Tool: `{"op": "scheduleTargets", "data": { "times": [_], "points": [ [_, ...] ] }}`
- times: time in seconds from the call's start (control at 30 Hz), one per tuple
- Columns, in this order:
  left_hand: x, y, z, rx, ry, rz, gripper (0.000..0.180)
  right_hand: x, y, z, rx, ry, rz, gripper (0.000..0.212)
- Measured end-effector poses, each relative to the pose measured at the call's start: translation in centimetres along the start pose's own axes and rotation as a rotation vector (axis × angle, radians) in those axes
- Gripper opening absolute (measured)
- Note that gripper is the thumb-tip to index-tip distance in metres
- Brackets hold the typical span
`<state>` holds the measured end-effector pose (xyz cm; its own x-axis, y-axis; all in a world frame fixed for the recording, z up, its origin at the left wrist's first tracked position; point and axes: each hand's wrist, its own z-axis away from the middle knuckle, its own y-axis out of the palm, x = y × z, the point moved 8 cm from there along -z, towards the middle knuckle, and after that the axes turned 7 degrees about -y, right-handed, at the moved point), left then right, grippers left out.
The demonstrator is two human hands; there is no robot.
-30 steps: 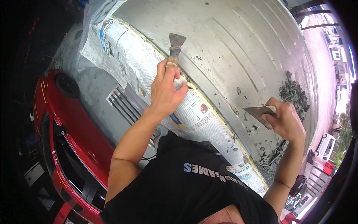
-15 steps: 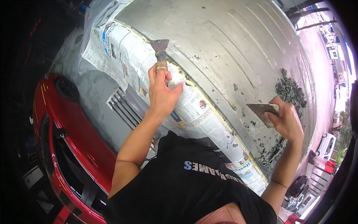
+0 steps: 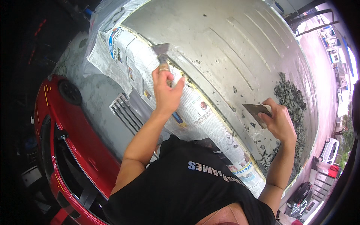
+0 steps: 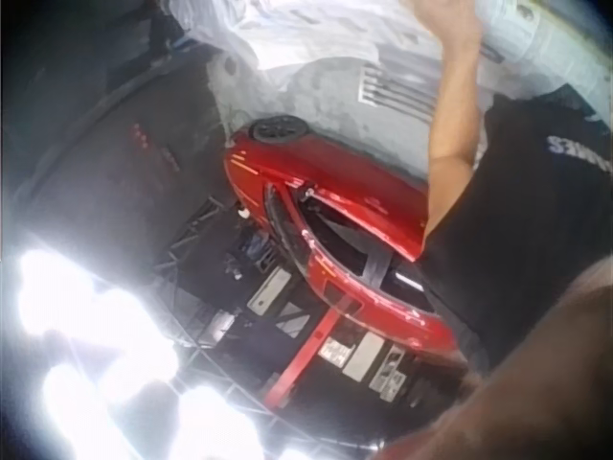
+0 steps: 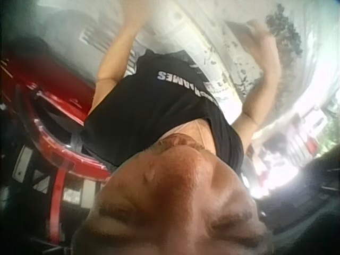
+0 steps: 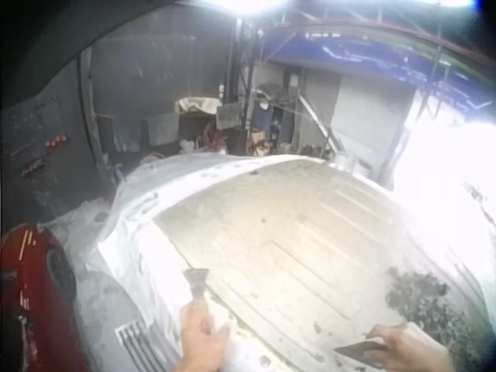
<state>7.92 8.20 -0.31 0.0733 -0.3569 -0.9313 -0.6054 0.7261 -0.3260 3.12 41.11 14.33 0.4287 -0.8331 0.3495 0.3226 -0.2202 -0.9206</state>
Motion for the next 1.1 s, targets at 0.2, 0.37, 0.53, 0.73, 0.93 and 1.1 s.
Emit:
{"op": "scheduleTargets", "data": {
  "times": [0.2, 0.37, 0.53, 0.73, 0.93, 1.1],
  "points": [
    [2.7, -3.8, -0.4, -0.133, 0.048, 0.186, 0.023, 0.9, 0.7, -2.1, -0.115, -0.055, -0.009, 0.025],
    [3.5, -5.7, -1.1, 0.07, -0.268, 0.351, 0.03, -0.5, 0.5, 0.5, -0.211, 0.064, -0.134, 0.022],
    [0.0, -8.9, -5.4, 0.058, -0.156, 0.005, 0.035, -4.1, 1.0, 7.4, -0.421, 0.248, -0.249, 0.025],
    [-3.2, -8.3, -8.3, 0.138, 0.19, -0.599, 0.042, -8.8, 3.7, 18.4, -0.768, 0.332, -0.486, 0.022],
    [-3.8, -5.4, -6.1, 0.273, 0.293, -0.685, 0.04, -10.4, 6.1, 25.6, -0.992, 0.403, -0.543, 0.022],
    [-4.1, -3.7, -3.5, 0.283, 0.347, -0.743, 0.038, -10.3, 7.0, 27.9, -1.046, 0.426, -0.517, 0.024]
  ]
}}
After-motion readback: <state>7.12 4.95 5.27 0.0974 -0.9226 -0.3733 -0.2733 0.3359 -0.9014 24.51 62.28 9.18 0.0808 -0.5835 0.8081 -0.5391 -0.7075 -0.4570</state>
